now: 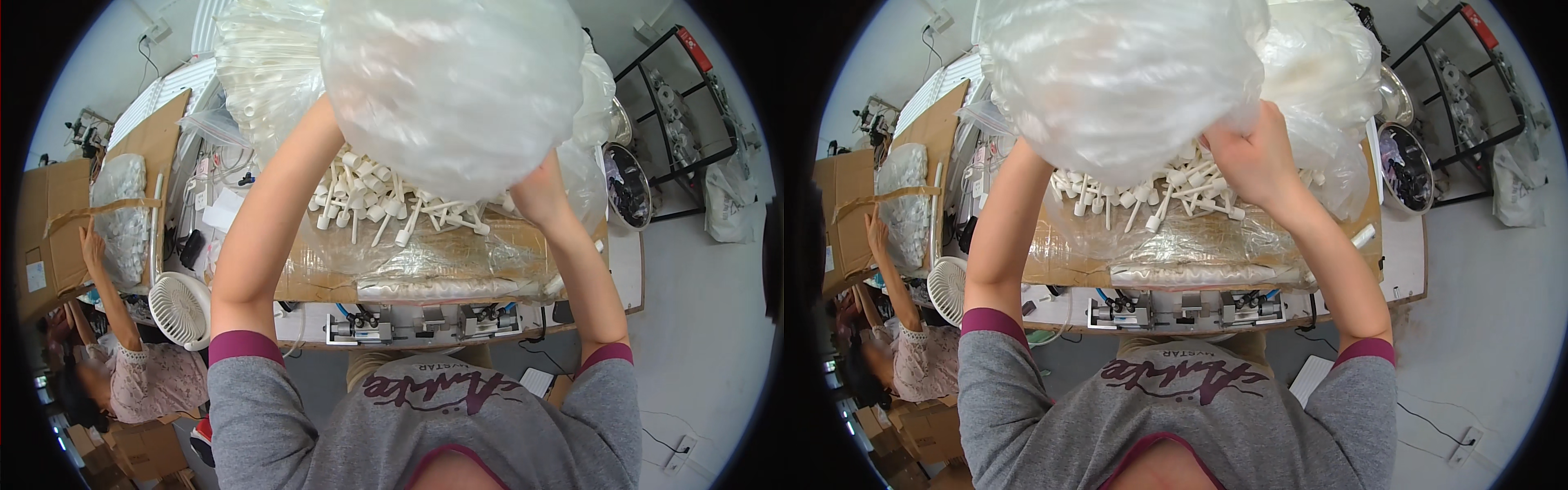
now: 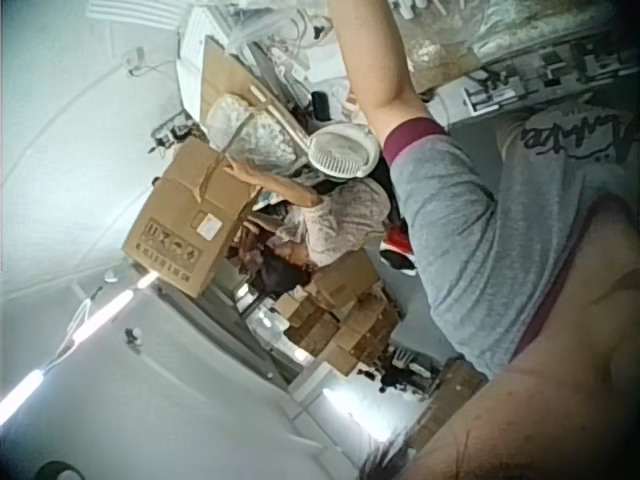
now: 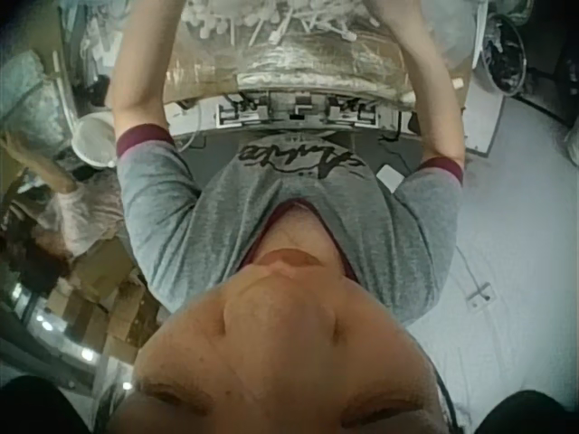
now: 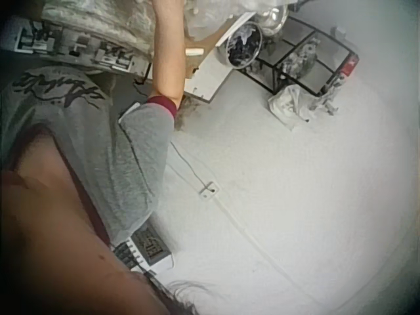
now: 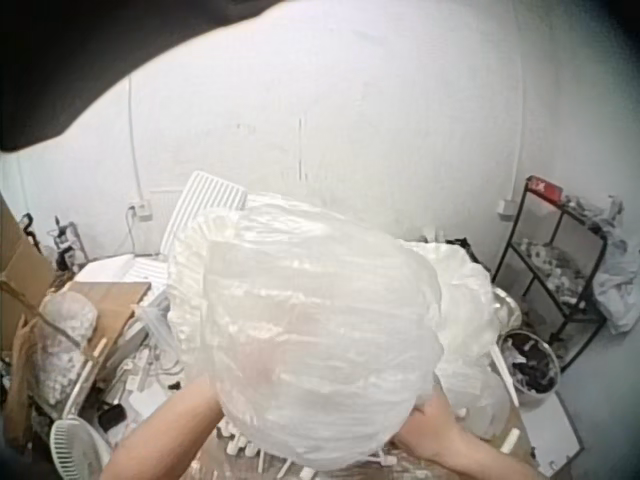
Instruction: Assembling plastic spray nozzle components using a pneumatic press machine.
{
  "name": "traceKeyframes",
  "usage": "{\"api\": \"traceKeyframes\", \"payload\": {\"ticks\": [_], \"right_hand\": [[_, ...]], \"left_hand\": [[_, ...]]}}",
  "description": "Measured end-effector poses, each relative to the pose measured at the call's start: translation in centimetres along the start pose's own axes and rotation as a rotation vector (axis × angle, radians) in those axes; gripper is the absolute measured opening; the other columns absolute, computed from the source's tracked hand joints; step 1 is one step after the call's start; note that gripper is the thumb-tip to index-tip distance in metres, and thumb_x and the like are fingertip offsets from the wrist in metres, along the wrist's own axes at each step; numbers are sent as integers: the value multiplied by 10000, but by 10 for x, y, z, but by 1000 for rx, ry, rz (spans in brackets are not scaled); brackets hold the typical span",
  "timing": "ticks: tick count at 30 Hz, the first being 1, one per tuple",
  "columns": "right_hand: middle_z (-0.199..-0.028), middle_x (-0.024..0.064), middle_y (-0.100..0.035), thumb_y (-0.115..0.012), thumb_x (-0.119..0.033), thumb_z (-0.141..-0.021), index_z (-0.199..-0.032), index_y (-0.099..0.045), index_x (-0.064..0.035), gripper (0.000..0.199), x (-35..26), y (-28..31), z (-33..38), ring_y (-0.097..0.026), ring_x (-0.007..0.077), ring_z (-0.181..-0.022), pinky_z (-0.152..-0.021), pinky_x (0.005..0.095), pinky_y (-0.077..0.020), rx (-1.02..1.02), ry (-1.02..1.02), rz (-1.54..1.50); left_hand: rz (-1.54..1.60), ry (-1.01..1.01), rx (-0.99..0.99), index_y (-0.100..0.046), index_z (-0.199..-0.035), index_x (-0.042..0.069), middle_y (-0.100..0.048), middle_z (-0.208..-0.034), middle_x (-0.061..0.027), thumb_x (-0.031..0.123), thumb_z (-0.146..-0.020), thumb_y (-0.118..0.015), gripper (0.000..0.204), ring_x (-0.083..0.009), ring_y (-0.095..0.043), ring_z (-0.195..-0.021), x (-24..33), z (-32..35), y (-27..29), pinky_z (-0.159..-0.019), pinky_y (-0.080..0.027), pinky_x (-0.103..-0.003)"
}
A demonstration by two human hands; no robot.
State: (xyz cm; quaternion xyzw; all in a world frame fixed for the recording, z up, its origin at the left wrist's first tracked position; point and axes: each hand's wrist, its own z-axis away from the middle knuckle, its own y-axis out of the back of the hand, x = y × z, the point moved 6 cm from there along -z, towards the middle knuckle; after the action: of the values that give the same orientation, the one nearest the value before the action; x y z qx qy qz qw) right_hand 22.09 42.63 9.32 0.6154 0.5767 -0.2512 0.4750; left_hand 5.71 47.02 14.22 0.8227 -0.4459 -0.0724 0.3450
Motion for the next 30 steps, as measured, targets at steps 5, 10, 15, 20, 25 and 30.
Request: {"api": "traceKeyframes", "payload": {"ticks": [5,10,15,20,25,30], "right_hand": [[-694,36,-639,-570,-71,-870,-782,-635,6,133,-15,14,-28,-593,115,-650,-568,307,-452,41,320,77],[-765,66,-637,-581,-74,-871,-846,-629,9,99,-30,-9,-69,-597,150,-718,-619,330,-458,72,392,326],[-837,95,-635,-592,-77,-872,-910,-622,12,102,-38,-25,-100,-601,184,-786,-670,352,-464,67,345,549],[-908,124,-633,-603,-80,-873,-974,-616,15,140,-40,-32,-113,-605,218,-854,-721,375,-470,35,308,614],[-979,153,-631,-614,-84,-873,-1037,-609,19,193,-42,-29,-104,-609,253,-922,-771,398,-477,22,350,603],[-1051,183,-629,-625,-87,-874,-1101,-603,22,252,-55,-32,-115,-613,287,-990,-822,421,-483,22,383,680]], "left_hand": [[41,-19,-22,-671,-1108,118,-688,-1081,-44,222,-869,-658,260,-229,-661,-955,-3,-3,-8,-818,-510,-401],[91,-82,-83,-672,-1090,114,-700,-1044,-44,218,-871,-657,242,-231,-675,-914,-11,4,-9,-784,-526,-391],[-47,13,-95,-659,-1056,78,-689,-998,-74,198,-905,-624,196,-249,-671,-889,4,-2,2,-786,-528,-362],[-75,-15,77,-494,-1335,-16,-509,-1261,-176,269,-861,-687,586,-337,-522,-1138,-9,-4,13,-981,-406,-448],[-200,-1,302,-518,-1293,13,-519,-1246,-172,243,-836,-694,541,-338,-529,-1142,-33,-10,-15,-989,-410,-449],[59,101,183,-552,-1226,30,-557,-1181,-161,234,-840,-680,455,-323,-560,-1084,-28,-19,-50,-952,-431,-432]]}}
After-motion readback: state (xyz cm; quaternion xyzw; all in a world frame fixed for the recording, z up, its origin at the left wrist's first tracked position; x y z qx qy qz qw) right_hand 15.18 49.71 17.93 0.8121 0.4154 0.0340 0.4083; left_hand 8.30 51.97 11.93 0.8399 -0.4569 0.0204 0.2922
